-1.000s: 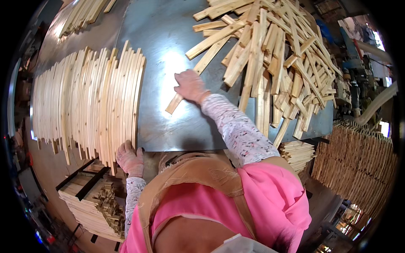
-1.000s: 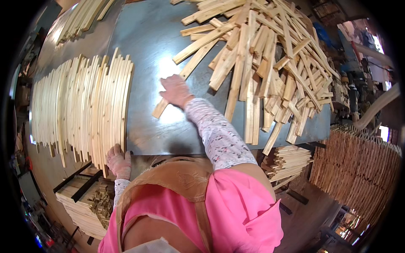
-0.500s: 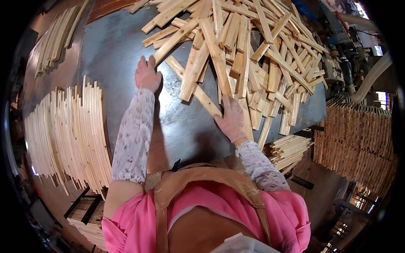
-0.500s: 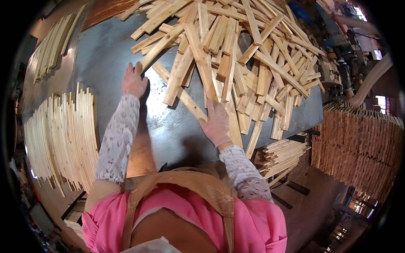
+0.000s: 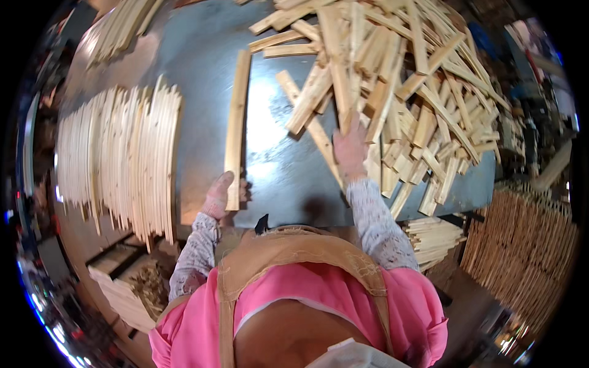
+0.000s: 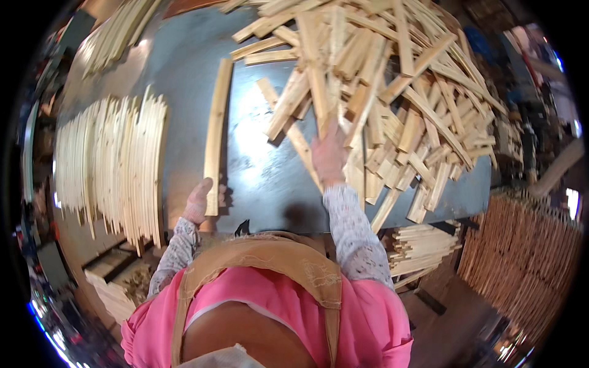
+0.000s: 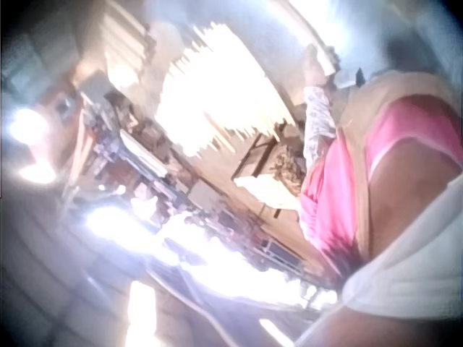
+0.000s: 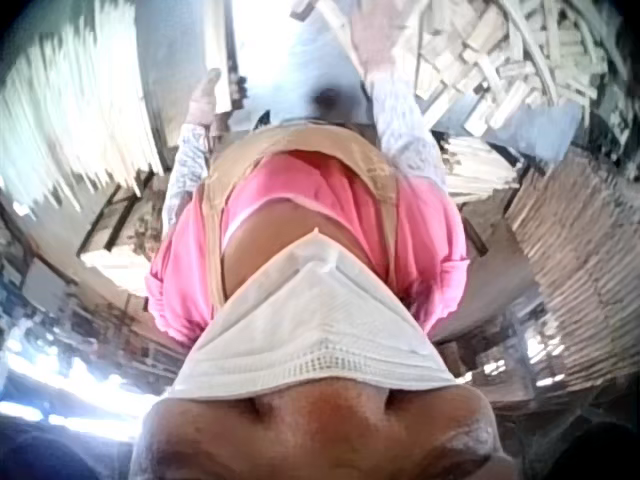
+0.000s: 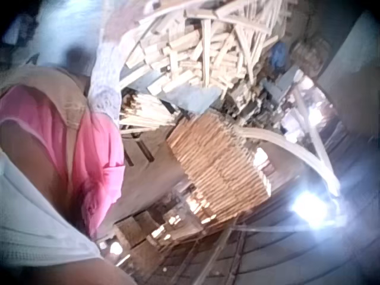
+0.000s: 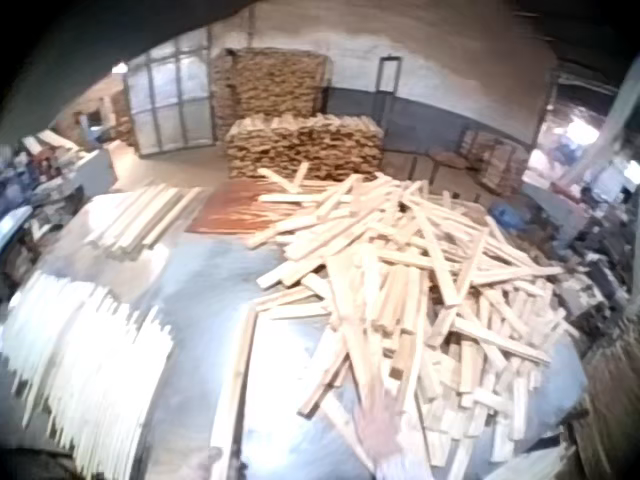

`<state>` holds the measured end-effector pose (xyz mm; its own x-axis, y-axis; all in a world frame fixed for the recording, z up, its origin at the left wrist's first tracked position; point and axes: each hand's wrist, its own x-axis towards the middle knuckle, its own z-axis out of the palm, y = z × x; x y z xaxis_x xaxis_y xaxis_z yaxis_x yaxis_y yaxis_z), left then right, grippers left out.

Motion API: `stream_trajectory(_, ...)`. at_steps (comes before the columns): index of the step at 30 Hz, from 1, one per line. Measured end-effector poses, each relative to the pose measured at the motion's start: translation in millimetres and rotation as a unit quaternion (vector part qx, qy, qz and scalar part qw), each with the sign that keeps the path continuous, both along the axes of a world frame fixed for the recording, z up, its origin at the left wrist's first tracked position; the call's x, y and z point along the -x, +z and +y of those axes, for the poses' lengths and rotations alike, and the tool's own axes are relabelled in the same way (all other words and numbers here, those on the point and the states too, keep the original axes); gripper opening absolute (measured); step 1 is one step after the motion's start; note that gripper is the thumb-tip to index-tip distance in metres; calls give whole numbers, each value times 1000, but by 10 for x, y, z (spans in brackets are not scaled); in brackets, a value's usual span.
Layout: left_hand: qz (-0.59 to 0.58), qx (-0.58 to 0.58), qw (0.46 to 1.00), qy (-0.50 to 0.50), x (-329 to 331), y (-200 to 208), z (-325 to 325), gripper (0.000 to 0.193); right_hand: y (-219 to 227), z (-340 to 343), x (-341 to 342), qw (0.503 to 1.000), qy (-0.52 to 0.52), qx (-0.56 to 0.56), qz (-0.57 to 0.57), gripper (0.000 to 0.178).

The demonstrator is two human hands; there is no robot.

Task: The person picks up thin wooden slats from a large pile on a metal table and arranges them into a neat, aligned stack. The person repeatedly gathers handfuls of slats, aligns them, and places them onto the growing stack.

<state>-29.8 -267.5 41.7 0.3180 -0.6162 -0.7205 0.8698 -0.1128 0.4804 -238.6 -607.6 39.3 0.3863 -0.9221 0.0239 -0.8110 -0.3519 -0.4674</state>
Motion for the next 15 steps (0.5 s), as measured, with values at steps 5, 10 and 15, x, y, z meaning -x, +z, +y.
stream_trajectory(5,-56,32,997,34,106,-76,395,35,-149,-572,-281,998,-38,0,49,79)
stream_trajectory(10,-332,-126,935,-3,20,-521,1132,41,542,494,-494,919,46,-331,-212,45)
stream_trajectory(15,-496,-376,757,-201,-233,-160,1643,59,345,2074,-1065,757,126,-617,-175,37)
